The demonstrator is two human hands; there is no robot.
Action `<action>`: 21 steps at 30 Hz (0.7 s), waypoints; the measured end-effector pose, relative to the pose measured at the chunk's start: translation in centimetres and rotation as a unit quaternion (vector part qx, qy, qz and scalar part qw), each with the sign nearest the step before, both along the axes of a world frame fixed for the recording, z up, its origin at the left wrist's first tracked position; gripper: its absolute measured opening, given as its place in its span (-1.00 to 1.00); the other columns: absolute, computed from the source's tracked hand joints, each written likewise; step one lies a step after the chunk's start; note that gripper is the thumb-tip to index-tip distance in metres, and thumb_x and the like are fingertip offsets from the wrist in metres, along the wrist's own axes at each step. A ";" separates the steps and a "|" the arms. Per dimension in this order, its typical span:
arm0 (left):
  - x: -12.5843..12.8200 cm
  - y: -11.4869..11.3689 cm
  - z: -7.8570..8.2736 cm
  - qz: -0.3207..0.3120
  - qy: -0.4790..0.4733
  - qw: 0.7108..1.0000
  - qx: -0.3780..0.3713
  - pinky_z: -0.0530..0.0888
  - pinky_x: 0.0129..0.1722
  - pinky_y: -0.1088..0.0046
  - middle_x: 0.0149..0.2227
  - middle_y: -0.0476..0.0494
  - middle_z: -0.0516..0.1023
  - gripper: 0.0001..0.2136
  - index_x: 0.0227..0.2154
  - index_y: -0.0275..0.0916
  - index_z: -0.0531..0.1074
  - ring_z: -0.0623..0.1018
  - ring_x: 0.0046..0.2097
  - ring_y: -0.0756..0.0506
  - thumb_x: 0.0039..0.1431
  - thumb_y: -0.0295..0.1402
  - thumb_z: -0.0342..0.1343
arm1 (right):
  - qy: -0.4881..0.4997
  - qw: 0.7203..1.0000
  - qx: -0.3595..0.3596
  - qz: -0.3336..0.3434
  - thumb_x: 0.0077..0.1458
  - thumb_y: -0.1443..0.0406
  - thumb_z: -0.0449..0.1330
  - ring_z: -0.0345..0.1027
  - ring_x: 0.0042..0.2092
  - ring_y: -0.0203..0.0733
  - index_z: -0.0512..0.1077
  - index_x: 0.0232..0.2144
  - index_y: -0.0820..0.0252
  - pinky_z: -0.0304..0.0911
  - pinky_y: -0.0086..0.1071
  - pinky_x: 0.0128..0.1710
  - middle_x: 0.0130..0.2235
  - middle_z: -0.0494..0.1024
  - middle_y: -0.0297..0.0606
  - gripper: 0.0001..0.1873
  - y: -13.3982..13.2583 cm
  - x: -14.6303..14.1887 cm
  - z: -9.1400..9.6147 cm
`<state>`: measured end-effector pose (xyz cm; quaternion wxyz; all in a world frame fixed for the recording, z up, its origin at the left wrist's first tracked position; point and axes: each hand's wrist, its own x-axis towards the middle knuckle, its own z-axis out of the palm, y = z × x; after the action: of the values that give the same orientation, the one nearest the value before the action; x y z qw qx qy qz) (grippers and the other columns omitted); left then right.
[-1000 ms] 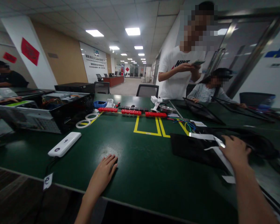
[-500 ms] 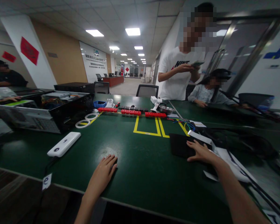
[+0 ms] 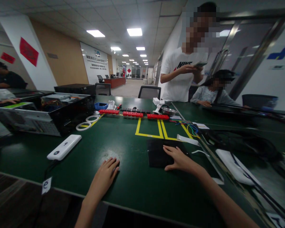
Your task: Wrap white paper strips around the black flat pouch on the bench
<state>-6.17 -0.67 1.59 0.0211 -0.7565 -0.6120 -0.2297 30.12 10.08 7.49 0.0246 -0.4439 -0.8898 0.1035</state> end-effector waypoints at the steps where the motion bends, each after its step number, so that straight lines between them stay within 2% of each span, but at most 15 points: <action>1: 0.1 0.0 0.1 0.000 0.005 1.000 -0.001 0.24 0.15 0.09 0.07 -0.19 0.45 -0.69 0.02 -0.19 0.40 0.37 0.15 -0.20 0.26 -0.32 -0.06 | 0.002 1.000 0.008 0.017 -0.20 -0.20 0.19 -0.09 0.25 0.22 0.07 0.23 0.25 -0.28 0.22 0.18 0.27 0.04 0.10 0.06 -0.7 -1.2 0.0; 5: 0.7 -0.3 0.7 -0.014 0.020 1.000 -0.003 0.23 0.14 0.05 0.08 -0.20 0.44 -0.68 0.04 -0.17 0.39 0.37 0.15 -0.23 0.24 -0.32 -0.01 | 0.020 0.997 0.068 0.040 -0.19 -0.23 0.16 0.03 0.20 0.27 0.15 0.19 0.38 -0.08 0.16 0.15 0.21 0.15 0.20 0.06 -3.8 -6.0 -0.5; 8: 1.9 -0.8 1.0 -0.065 0.010 0.998 -0.014 0.21 0.16 0.07 0.15 -0.15 0.37 -0.60 0.10 -0.08 0.31 0.31 0.18 -0.22 0.19 -0.26 0.07 | 0.040 0.992 0.117 0.034 -0.15 -0.27 0.09 0.08 0.17 0.30 0.15 0.20 0.32 -0.01 0.19 0.10 0.20 0.19 0.17 0.04 -5.9 -8.8 -1.8; 11: 3.3 -1.1 0.9 -0.127 0.009 0.991 -0.037 0.21 0.16 0.04 0.20 -0.15 0.29 -0.44 0.16 -0.03 0.23 0.25 0.22 -0.25 0.08 -0.16 0.18 | 0.051 0.989 0.133 0.035 -0.10 -0.27 0.03 0.08 0.17 0.29 0.10 0.23 0.26 -0.02 0.19 0.10 0.22 0.16 0.13 0.01 -7.2 -10.1 -2.6; 15: 4.1 -1.0 0.6 -0.129 0.018 0.991 -0.029 0.24 0.14 0.03 0.17 -0.14 0.34 -0.52 0.12 -0.03 0.29 0.28 0.20 -0.27 0.11 -0.20 0.17 | 0.050 0.994 0.085 0.054 -0.03 -0.22 0.02 0.02 0.21 0.23 0.06 0.24 0.27 -0.03 0.14 0.13 0.23 0.13 0.10 -0.04 -7.4 -9.9 -1.7; 18: 4.1 -0.8 0.6 -0.120 0.011 0.993 -0.016 0.27 0.13 0.06 0.13 -0.11 0.39 -0.58 0.08 -0.01 0.34 0.33 0.17 -0.24 0.14 -0.23 0.14 | 0.060 0.994 0.037 0.084 0.08 -0.14 0.00 -0.04 0.25 0.10 0.13 0.21 0.24 0.00 0.01 0.17 0.25 0.11 -0.01 -0.19 -6.1 -8.5 -0.1; 21: 4.1 -0.9 0.8 -0.116 0.005 0.993 -0.011 0.28 0.13 0.07 0.13 -0.09 0.39 -0.58 0.08 0.01 0.34 0.34 0.17 -0.23 0.14 -0.22 0.15 | 0.087 0.992 0.060 0.065 0.17 0.03 -0.01 0.15 0.16 -0.01 0.31 0.09 0.16 0.10 -0.10 0.13 0.15 0.32 -0.11 -0.46 -3.8 -5.9 1.5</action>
<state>-2.02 -1.54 2.36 -0.0110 -0.8235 -0.5228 -0.2202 24.26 6.33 8.97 0.1218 -0.3722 -0.9158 0.0892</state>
